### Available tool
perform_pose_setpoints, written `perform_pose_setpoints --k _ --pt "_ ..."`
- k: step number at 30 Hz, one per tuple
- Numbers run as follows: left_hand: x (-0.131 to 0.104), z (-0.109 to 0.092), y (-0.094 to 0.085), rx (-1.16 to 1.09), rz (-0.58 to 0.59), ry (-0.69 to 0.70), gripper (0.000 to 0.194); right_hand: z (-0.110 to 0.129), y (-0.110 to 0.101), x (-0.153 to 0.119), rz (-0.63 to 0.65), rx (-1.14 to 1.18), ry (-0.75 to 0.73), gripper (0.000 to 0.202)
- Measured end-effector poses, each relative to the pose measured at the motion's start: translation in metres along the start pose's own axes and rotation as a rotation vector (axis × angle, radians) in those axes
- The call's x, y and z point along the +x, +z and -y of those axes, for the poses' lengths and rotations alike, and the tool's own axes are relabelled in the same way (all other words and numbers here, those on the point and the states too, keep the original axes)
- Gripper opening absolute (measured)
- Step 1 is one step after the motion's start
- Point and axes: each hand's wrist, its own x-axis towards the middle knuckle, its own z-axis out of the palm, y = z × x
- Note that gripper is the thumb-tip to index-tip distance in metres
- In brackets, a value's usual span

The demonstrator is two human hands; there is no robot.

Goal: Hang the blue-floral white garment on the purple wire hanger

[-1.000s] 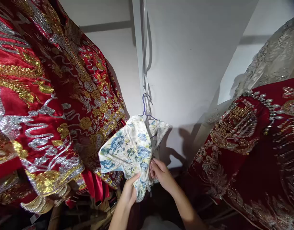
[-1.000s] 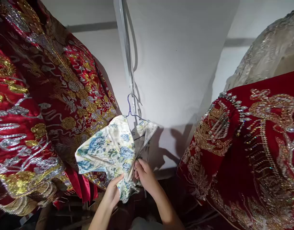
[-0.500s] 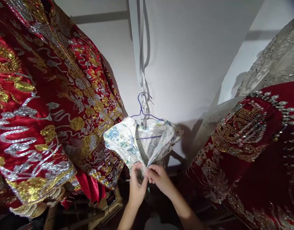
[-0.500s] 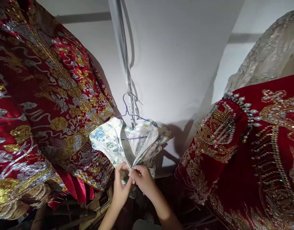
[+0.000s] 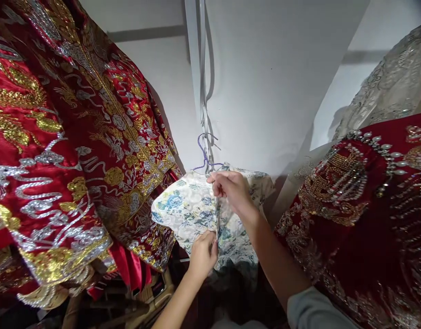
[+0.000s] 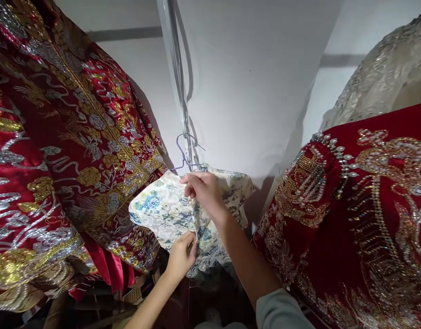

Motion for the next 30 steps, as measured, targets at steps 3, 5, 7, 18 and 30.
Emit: perform_pose_setpoints --k 3,5,7,18,30 --pt "0.008 0.007 -0.009 -0.015 0.060 -0.032 0.020 0.002 0.004 0.004 -0.001 -0.013 -0.019 0.025" --pt "0.021 0.003 -0.024 -0.152 0.034 -0.023 0.008 -0.003 0.004 0.001 0.004 -0.046 -0.026 0.022" --pt "0.041 -0.010 -0.047 -0.336 -0.082 0.020 0.030 -0.006 0.004 -0.002 0.001 -0.079 -0.029 0.020" --pt "0.129 -0.059 -0.129 -0.018 -0.324 0.358 0.019 -0.048 0.015 -0.007 -0.112 -0.186 -0.148 0.028" --pt "0.111 -0.057 -0.115 0.012 -0.471 0.303 0.021 -0.070 0.021 -0.007 -0.071 -0.175 -0.137 0.027"
